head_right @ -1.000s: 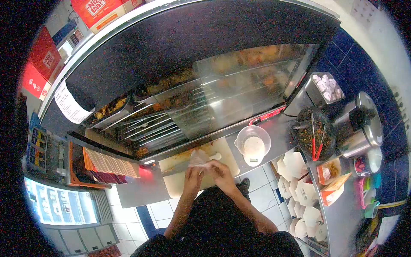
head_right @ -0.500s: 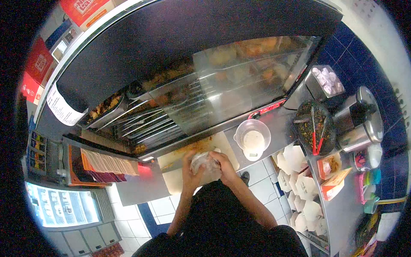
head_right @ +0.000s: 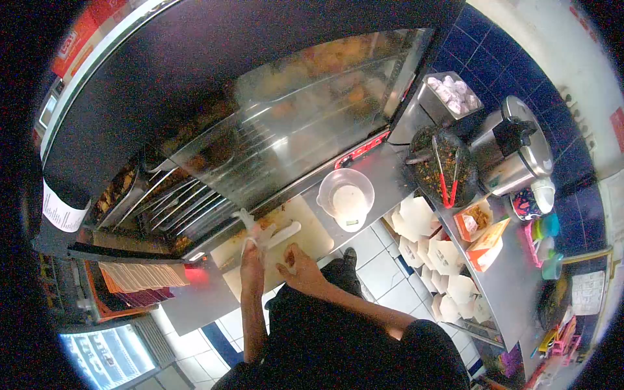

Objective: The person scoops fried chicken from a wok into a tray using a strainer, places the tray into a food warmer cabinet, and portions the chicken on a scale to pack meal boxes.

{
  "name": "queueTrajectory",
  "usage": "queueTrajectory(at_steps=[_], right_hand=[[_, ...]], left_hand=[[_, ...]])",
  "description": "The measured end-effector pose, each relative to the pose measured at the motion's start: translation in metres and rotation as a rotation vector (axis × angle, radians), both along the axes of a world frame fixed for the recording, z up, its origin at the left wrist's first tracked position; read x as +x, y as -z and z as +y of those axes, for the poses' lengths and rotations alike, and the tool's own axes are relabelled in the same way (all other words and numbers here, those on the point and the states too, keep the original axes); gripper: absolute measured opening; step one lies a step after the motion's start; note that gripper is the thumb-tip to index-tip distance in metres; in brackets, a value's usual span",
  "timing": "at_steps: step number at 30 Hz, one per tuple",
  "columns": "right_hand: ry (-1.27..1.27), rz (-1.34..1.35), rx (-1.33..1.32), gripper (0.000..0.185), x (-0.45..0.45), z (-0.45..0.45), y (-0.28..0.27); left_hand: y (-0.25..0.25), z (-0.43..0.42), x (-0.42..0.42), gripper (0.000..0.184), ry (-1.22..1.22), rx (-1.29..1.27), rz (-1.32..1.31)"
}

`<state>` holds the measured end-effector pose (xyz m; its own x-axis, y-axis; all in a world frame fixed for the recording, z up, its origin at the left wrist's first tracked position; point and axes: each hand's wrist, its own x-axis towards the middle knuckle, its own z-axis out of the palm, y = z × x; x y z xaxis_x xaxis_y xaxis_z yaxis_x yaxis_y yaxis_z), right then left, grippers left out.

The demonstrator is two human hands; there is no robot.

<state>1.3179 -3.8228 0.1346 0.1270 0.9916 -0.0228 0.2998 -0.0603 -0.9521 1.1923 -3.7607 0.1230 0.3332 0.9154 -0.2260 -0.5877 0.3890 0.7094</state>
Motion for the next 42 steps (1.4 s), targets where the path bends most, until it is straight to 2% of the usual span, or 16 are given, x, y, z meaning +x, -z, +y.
queueTrajectory(at_steps=[3,5,8,13,16,19,22,24,28,30,31,33,34,36,40,42], right_hand=[[0.012,-0.101,0.138,0.024,-0.005,0.026,0.007],[-0.084,-0.074,0.011,0.026,-0.01,0.042,0.017],[-0.208,0.046,0.15,0.033,-0.019,0.059,0.054],[-0.204,-0.082,0.115,0.046,-0.034,0.068,0.03],[-0.209,0.001,0.094,0.04,-0.038,0.074,0.032],[-0.167,0.041,0.149,0.029,-0.037,0.076,0.06],[-0.259,0.382,0.032,0.015,-0.026,0.081,0.063],[-0.337,0.513,-0.102,0.007,-0.02,0.081,0.055],[-0.37,0.069,0.02,0.008,-0.025,0.082,0.003],[-0.488,-0.261,0.301,0.012,-0.033,0.075,-0.03],[-0.491,-0.258,0.305,0.012,-0.035,0.068,-0.04],[-0.415,-0.257,0.506,0.014,-0.034,0.04,-0.046],[-0.409,-0.261,0.508,0.014,-0.032,0.027,-0.041],[-0.274,-0.262,0.331,0.022,-0.028,0.008,-0.029],[-0.212,-0.234,0.338,0.029,-0.055,0.035,-0.008],[-0.178,-0.221,0.435,0.026,-0.065,0.059,-0.003]], left_hand=[[0.041,-0.008,-0.02,0.04,0.072,0.033,0.455],[0.061,0.003,-0.025,0.029,-0.007,0.328,0.588],[0.04,0.013,-0.026,0.022,-0.072,0.275,0.63],[0.048,0.02,-0.048,0.022,0.1,0.386,0.867],[0.034,0.021,-0.05,0.02,-0.037,0.429,0.796],[0.025,0.023,-0.057,0.021,0.073,0.478,0.84],[0.025,0.021,-0.061,0.02,0.049,0.527,0.952],[0.016,0.021,-0.067,0.02,0.293,0.724,1.267],[0.042,0.013,-0.048,0.025,0.576,0.928,1.41],[0.057,0.009,-0.037,0.032,0.176,1.128,1.141],[0.038,0.016,-0.041,0.032,0.173,1.129,1.146],[-0.025,0.034,-0.046,0.042,-0.286,1.321,1.175],[-0.035,0.032,-0.044,0.042,-0.284,1.326,1.169],[-0.044,0.029,-0.042,0.042,-0.506,0.812,1.18],[-0.017,0.026,-0.047,0.048,-0.356,0.723,1.234],[-0.027,0.019,-0.044,0.04,-0.316,0.582,1.002]])
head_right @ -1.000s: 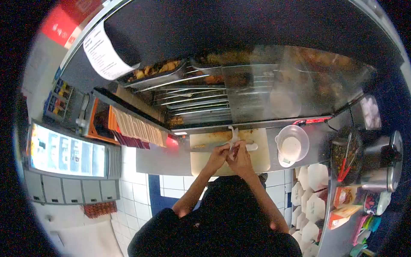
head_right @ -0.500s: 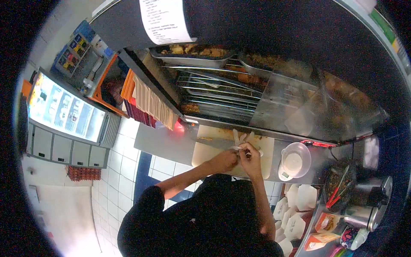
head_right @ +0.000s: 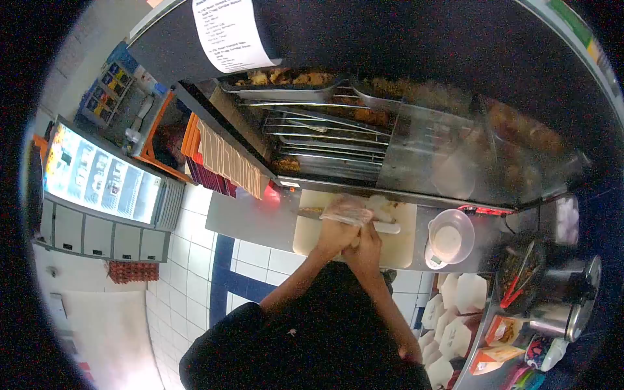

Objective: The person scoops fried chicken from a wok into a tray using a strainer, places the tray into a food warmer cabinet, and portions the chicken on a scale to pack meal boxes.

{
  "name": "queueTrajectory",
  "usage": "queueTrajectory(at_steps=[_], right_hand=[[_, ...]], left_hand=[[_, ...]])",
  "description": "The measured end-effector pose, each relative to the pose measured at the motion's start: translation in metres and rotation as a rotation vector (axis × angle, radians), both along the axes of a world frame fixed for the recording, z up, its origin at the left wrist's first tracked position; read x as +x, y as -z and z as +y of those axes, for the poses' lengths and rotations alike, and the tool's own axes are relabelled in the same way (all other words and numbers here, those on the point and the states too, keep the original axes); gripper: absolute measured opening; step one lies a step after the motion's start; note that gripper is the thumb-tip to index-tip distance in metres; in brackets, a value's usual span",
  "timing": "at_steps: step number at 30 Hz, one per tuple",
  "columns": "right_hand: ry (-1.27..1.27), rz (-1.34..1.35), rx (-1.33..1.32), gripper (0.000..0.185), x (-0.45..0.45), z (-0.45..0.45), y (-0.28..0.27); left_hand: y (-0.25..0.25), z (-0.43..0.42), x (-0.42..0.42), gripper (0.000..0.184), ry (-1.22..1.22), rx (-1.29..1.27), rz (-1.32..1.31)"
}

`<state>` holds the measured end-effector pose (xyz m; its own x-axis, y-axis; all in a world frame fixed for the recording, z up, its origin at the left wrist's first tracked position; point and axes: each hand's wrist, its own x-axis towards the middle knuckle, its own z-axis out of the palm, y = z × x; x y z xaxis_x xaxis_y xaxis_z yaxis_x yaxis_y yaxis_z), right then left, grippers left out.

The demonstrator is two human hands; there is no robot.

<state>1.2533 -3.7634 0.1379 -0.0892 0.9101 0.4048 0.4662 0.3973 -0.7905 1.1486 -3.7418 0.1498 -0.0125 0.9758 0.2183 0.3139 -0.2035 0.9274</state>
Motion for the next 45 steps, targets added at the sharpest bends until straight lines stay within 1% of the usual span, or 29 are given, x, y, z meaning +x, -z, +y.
queueTrajectory(at_steps=[1,3,4,5,7,8,9,11,12,13,15,16,18,19,21,23,25,26,28,29,31,32,34,35,37,38,39,41,45], right_hand=[[0.01,0.017,0.107,0.024,-0.004,0.008,-0.002],[-0.001,0.017,0.042,0.02,-0.006,0.009,-0.012],[-0.025,0.01,-0.018,0.017,-0.007,0.006,-0.018],[-0.043,0.013,-0.027,0.017,-0.01,0.002,-0.022],[-0.223,0.023,0.102,0.017,-0.014,-0.009,-0.029],[-0.229,0.026,0.093,0.017,-0.016,-0.015,-0.031],[-0.308,0.055,0.053,0.018,-0.018,-0.023,-0.032],[-0.384,0.092,0.008,0.02,-0.021,-0.037,-0.041],[-0.476,0.127,-0.047,0.021,-0.022,-0.044,-0.05],[-0.566,0.161,-0.099,0.021,-0.021,-0.048,-0.056],[-0.618,0.141,-0.143,0.02,-0.013,-0.056,-0.06],[-0.657,0.079,-0.205,0.019,-0.006,-0.057,-0.062],[-0.705,0.019,-0.278,0.019,0.013,-0.059,-0.058],[-0.64,-0.018,-0.367,0.02,0.025,-0.059,-0.053],[-0.584,-0.062,-0.445,0.021,0.048,-0.06,-0.042],[-0.43,-0.132,-0.465,0.023,0.071,-0.066,-0.032],[-0.406,-0.13,-0.489,0.022,0.091,-0.076,-0.034],[-0.38,-0.116,-0.52,0.021,0.1,-0.08,-0.034],[-0.366,-0.08,-0.521,0.02,0.117,-0.091,-0.027],[-0.356,-0.057,-0.545,0.019,0.126,-0.096,-0.022],[-0.346,-0.04,-0.586,0.018,0.14,-0.108,-0.016],[-0.347,-0.027,-0.617,0.018,0.144,-0.111,-0.013],[-0.359,-0.014,-0.611,0.019,0.15,-0.116,-0.004],[-0.359,-0.009,-0.61,0.02,0.153,-0.118,-0.001],[-0.35,0.004,-0.596,0.02,0.155,-0.119,-0.001],[-0.352,0.004,-0.592,0.02,0.155,-0.118,-0.001],[-0.35,0.01,-0.578,0.02,0.155,-0.116,-0.001],[-0.413,-0.026,-0.56,0.019,0.154,-0.111,0.001],[-0.454,-0.057,-0.517,0.018,0.144,-0.096,-0.006]], left_hand=[[0.001,0.002,-0.002,0.04,0.007,-0.005,0.006],[0.006,0.01,-0.01,0.039,0.056,-0.003,-0.193],[-0.005,0.002,-0.022,0.048,0.19,-0.526,-0.495],[-0.009,-0.002,-0.026,0.048,0.17,-0.53,-0.498],[-0.014,-0.005,-0.03,0.062,0.17,-0.577,-0.503],[-0.033,-0.007,-0.024,0.067,0.213,-0.576,-0.683],[-0.023,-0.005,-0.021,0.067,0.203,-0.586,-0.683],[0.007,0.004,-0.019,0.065,0.121,-0.23,-0.428],[0.017,0.008,-0.024,0.061,0.141,-0.265,-0.079],[0.005,0.006,-0.025,0.061,0.146,-0.27,-0.074],[-0.031,-0.004,-0.022,0.054,0.076,-0.23,-0.887],[-0.02,0.0,-0.027,0.042,0.007,0.087,-0.628],[-0.093,-0.001,-0.049,0.032,-0.184,0.205,-0.25],[-0.108,0.017,-0.067,0.021,-0.299,0.59,-0.015],[-0.185,0.026,-0.086,0.022,-0.582,0.884,0.593],[-0.212,0.063,-0.108,0.029,-0.668,0.969,0.778],[-0.232,0.08,-0.113,0.037,-0.748,0.329,1.132],[-0.242,0.088,-0.114,0.037,-0.755,0.345,1.132],[-0.256,0.111,-0.123,0.046,-0.493,-0.035,1.259],[-0.229,0.144,-0.162,0.05,-0.301,0.267,1.459],[-0.237,0.158,-0.162,0.044,-0.2,0.073,1.386],[-0.25,0.139,-0.145,0.044,-0.203,0.069,1.394],[-0.291,0.09,-0.094,0.044,-0.1,-0.107,1.499],[-0.289,0.09,-0.093,0.037,-0.121,-0.006,1.722],[-0.294,0.077,-0.082,0.038,-0.192,-0.088,1.583],[-0.29,0.073,-0.082,0.045,-0.422,-0.146,1.193],[-0.285,0.072,-0.09,0.055,-0.414,-0.047,1.021],[-0.273,0.063,-0.099,0.054,-0.519,0.115,0.92],[-0.265,0.056,-0.114,0.053,-0.469,0.086,0.698]])
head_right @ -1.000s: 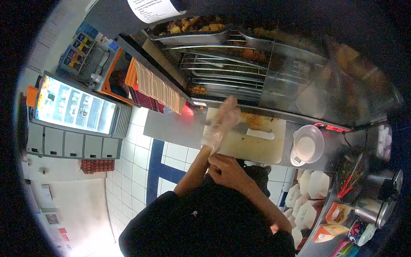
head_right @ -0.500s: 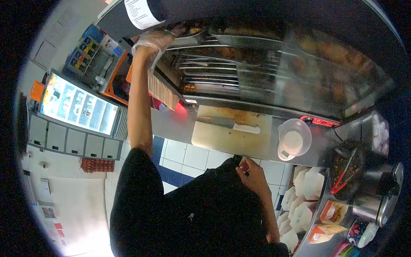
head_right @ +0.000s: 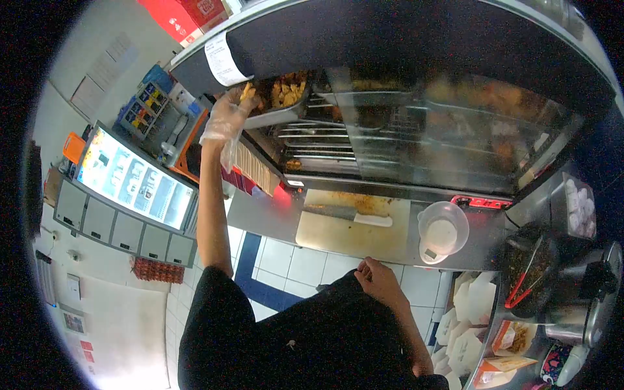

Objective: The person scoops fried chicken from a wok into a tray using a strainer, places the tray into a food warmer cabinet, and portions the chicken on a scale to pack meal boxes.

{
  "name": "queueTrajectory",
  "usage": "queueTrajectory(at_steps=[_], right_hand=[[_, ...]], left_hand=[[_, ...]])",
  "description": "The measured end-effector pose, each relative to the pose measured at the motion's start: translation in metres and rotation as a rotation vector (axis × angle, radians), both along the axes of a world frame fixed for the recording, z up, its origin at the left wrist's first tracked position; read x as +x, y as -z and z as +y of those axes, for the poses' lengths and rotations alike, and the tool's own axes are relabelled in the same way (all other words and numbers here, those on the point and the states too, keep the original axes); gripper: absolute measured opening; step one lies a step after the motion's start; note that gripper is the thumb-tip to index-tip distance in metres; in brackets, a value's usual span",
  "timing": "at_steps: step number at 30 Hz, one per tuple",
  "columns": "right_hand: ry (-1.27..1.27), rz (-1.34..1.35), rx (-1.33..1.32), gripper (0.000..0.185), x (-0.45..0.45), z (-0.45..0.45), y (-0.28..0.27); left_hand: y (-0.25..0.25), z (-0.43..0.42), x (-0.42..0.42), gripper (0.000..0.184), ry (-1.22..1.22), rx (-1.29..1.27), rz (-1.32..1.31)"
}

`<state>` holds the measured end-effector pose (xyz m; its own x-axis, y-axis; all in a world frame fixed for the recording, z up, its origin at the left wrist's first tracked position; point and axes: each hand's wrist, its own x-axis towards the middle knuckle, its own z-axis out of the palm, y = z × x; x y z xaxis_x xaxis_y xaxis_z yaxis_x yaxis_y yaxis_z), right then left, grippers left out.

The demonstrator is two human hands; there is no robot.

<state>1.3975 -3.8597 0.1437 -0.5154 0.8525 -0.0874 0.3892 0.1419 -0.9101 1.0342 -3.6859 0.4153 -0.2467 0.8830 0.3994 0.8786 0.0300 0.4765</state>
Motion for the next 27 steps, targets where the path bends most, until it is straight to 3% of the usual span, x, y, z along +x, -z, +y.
queueTrajectory(at_steps=[3,6,7,9,11,13,16,20,23,25,27], right_hand=[[-0.039,0.01,0.004,0.018,-0.018,0.012,-0.023],[-0.157,0.184,0.141,0.015,-0.05,0.032,-0.068],[-0.178,0.247,0.163,0.014,-0.058,0.04,-0.086],[-0.171,0.316,0.194,0.012,-0.072,0.052,-0.103],[-0.137,0.315,0.254,0.011,-0.067,0.059,-0.106],[-0.05,0.255,0.198,0.01,-0.055,0.057,-0.081],[0.06,0.126,0.072,0.011,-0.013,0.026,-0.01],[0.398,-0.057,-0.158,0.017,0.043,-0.042,0.068],[0.602,-0.072,-0.178,0.016,0.076,-0.084,0.096],[0.737,-0.093,-0.308,0.016,0.094,-0.1,0.098],[0.831,-0.11,-0.27,0.015,0.103,-0.112,0.11]], left_hand=[[-0.001,-0.005,0.002,0.043,0.149,0.048,-0.001],[-0.012,-0.022,0.015,0.037,0.285,-0.024,-0.101],[-0.024,-0.037,0.036,0.037,0.212,-0.055,-0.146],[-0.026,-0.049,0.036,0.039,0.335,0.264,0.286],[-0.03,-0.074,0.062,0.043,0.381,0.394,0.355],[-0.017,-0.094,0.089,0.042,0.469,0.362,0.279],[0.039,-0.106,0.144,0.043,0.695,0.104,0.077],[0.157,-0.082,0.223,0.041,0.982,-0.274,-0.082],[0.234,-0.056,0.3,0.044,1.062,-0.41,-0.17],[0.266,-0.035,0.335,0.045,1.172,-0.259,-0.074],[0.277,-0.035,0.343,0.044,1.127,-0.112,0.032]])
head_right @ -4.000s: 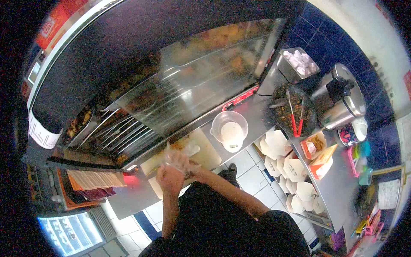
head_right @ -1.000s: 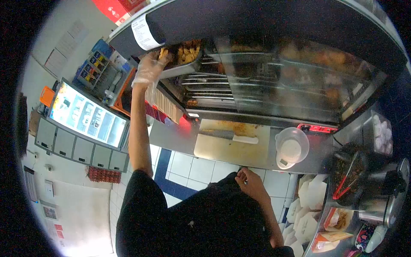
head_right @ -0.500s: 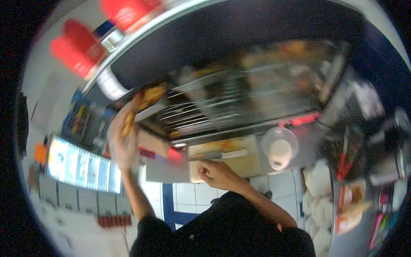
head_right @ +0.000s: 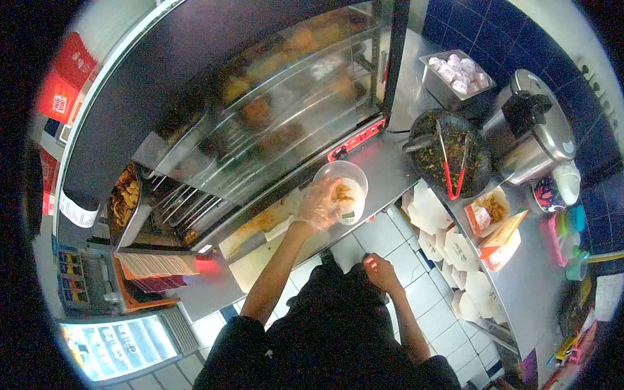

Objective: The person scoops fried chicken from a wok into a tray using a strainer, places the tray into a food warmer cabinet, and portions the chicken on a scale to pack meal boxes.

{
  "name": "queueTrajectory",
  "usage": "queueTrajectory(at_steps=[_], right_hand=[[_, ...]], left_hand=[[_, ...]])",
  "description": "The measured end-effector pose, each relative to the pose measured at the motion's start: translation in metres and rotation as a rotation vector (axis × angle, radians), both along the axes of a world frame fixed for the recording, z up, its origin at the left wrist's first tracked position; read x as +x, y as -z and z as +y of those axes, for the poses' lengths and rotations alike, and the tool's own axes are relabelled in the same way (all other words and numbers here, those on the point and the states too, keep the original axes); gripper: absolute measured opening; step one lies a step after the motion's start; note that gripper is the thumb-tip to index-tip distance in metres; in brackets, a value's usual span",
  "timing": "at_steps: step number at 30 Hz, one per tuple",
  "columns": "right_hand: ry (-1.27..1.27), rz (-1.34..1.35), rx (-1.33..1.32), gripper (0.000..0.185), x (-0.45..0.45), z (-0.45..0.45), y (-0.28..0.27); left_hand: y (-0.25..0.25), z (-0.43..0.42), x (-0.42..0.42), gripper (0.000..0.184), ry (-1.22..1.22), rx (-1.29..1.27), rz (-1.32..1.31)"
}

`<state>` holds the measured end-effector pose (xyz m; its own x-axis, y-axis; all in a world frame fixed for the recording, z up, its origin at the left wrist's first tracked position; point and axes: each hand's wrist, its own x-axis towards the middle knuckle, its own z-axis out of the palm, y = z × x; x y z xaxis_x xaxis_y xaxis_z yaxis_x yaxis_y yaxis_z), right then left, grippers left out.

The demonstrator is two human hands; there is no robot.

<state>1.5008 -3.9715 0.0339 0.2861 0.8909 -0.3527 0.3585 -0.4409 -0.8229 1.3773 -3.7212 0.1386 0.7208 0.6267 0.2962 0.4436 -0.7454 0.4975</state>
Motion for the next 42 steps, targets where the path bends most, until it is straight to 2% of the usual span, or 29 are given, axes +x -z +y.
queueTrajectory(at_steps=[1,2,4,6,8,10,11,12,13,14,15,16,19,21,22,24,25,27,29,31,32,33,35,36,37,38,39,41,42], right_hand=[[0.085,-0.045,0.029,0.015,0.006,-0.005,0.004],[0.144,-0.076,0.033,0.014,0.009,-0.01,0.003],[0.213,-0.129,0.041,0.014,0.018,-0.026,0.026],[0.276,-0.213,0.021,0.013,0.025,-0.04,0.044],[0.278,-0.239,0.065,0.014,0.032,-0.051,0.058],[0.11,-0.413,0.254,0.014,0.047,-0.059,0.097],[0.184,-0.065,0.028,0.011,0.065,-0.067,0.155],[0.149,-0.118,0.151,0.01,0.07,-0.062,0.166],[0.04,-0.084,0.184,0.011,0.076,-0.048,0.151],[0.062,-0.037,0.119,0.01,0.075,-0.032,0.136],[0.024,-0.035,0.133,0.01,0.079,-0.014,0.143],[0.031,-0.071,0.169,0.01,0.086,-0.002,0.146],[0.044,-0.125,0.122,0.011,0.096,0.018,0.148],[-0.049,-0.212,0.284,0.011,0.104,0.029,0.147],[-0.011,-0.132,0.251,0.011,0.094,0.032,0.12],[-0.011,-0.112,0.225,0.011,0.088,0.035,0.102],[-0.009,-0.088,0.2,0.011,0.085,0.033,0.096],[-0.011,-0.082,0.208,0.009,0.082,0.023,0.099],[-0.021,-0.119,0.142,0.008,0.08,0.014,0.114],[0.036,-0.096,0.032,0.014,0.079,0.001,0.123],[0.065,-0.083,-0.023,0.013,0.079,-0.008,0.137],[0.092,-0.07,-0.076,0.013,0.079,-0.018,0.151],[0.109,-0.034,-0.021,0.01,0.076,-0.032,0.168],[0.064,-0.035,0.005,0.009,0.077,-0.04,0.181],[0.02,-0.038,0.033,0.008,0.079,-0.042,0.19],[0.042,0.081,-0.006,0.01,0.078,-0.043,0.186],[0.039,0.078,-0.006,0.01,0.078,-0.041,0.183],[0.006,0.041,0.0,0.012,0.077,-0.037,0.182],[0.005,0.042,0.003,0.012,0.076,-0.032,0.181]], left_hand=[[0.0,0.001,0.005,0.044,-0.046,0.172,0.009],[-0.019,0.002,0.002,0.044,-0.041,0.182,0.004],[-0.091,-0.002,-0.032,0.039,0.042,0.087,-0.214],[-0.136,-0.006,-0.087,0.029,-0.115,0.073,-0.245],[-0.205,-0.011,-0.139,0.018,-0.333,0.222,-0.219],[-0.232,-0.005,-0.196,0.014,-0.585,0.493,-0.207],[-0.248,-0.003,-0.223,0.014,-0.694,0.648,-0.181],[-0.257,-0.001,-0.247,0.014,-0.799,0.726,-0.114],[-0.263,0.003,-0.267,0.014,-0.888,0.795,-0.054],[-0.268,0.004,-0.284,0.014,-0.964,0.833,0.012],[-0.271,0.009,-0.294,0.014,-1.023,0.854,0.064],[-0.274,0.018,-0.31,0.018,-1.067,0.703,0.126],[-0.279,0.046,-0.34,0.027,-1.169,0.576,0.245],[-0.29,0.071,-0.348,0.035,-1.2,0.054,0.729],[-0.29,0.077,-0.35,0.035,-1.204,0.046,0.726],[-0.288,0.089,-0.35,0.042,-1.161,0.191,0.628],[-0.288,0.095,-0.351,0.042,-1.16,0.186,0.629],[-0.287,0.102,-0.355,0.047,-1.078,0.218,0.891],[-0.288,0.096,-0.361,0.05,-1.086,0.202,0.96],[-0.276,0.102,-0.388,0.05,-0.985,0.187,0.755],[-0.285,0.087,-0.37,0.047,-1.147,0.11,0.542],[-0.285,0.075,-0.362,0.047,-1.137,0.114,0.547],[-0.281,0.056,-0.356,0.037,-1.217,0.139,0.333],[-0.271,0.053,-0.362,0.037,-1.217,0.14,0.332],[-0.256,0.055,-0.376,0.035,-1.203,0.311,0.23],[-0.252,0.052,-0.377,0.033,-1.181,0.48,0.125],[-0.248,0.049,-0.377,0.033,-1.184,0.478,0.123],[-0.259,0.036,-0.359,0.034,-0.984,0.515,-0.09],[-0.261,0.03,-0.358,0.034,-0.984,0.519,-0.091]])
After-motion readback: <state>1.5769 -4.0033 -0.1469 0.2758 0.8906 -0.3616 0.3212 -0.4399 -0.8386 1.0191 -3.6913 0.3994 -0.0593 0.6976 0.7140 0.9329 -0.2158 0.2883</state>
